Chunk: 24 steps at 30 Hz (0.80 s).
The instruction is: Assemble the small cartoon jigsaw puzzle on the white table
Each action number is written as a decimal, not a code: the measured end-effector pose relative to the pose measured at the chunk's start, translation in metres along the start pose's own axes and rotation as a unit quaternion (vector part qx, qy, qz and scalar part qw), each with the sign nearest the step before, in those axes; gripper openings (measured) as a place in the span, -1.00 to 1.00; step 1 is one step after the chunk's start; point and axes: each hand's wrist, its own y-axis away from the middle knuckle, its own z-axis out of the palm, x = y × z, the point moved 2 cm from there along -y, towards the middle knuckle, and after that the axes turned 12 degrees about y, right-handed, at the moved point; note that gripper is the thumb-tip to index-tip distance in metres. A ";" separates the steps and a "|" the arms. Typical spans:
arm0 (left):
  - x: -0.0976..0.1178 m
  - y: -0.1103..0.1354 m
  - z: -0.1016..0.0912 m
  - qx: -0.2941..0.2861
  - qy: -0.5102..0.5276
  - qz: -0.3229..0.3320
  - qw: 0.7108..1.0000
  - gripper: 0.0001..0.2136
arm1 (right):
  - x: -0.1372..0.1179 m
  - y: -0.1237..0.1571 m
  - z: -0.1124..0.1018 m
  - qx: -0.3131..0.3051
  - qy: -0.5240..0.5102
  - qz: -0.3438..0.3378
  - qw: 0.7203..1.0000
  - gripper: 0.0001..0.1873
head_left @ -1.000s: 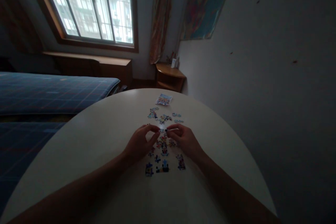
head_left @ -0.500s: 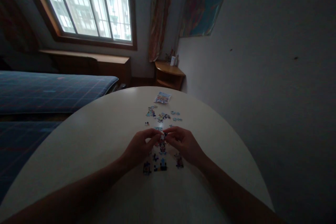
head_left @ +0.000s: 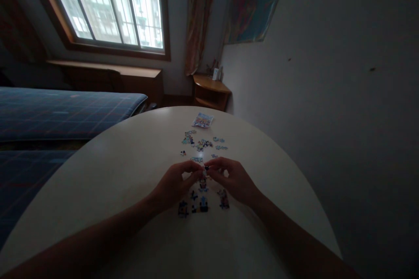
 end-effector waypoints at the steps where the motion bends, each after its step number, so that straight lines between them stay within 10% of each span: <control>1: 0.000 0.000 0.000 -0.002 0.002 -0.001 1.000 -0.85 | 0.000 0.000 0.000 -0.004 0.001 -0.001 1.000 -0.79; 14: 0.000 0.000 0.003 -0.026 0.046 -0.028 0.998 -0.83 | -0.003 0.002 -0.001 -0.041 0.009 -0.073 0.996 -0.75; 24: 0.006 0.000 -0.004 -0.048 -0.043 0.013 0.998 -0.86 | -0.002 0.001 0.002 -0.031 0.000 0.006 0.999 -0.78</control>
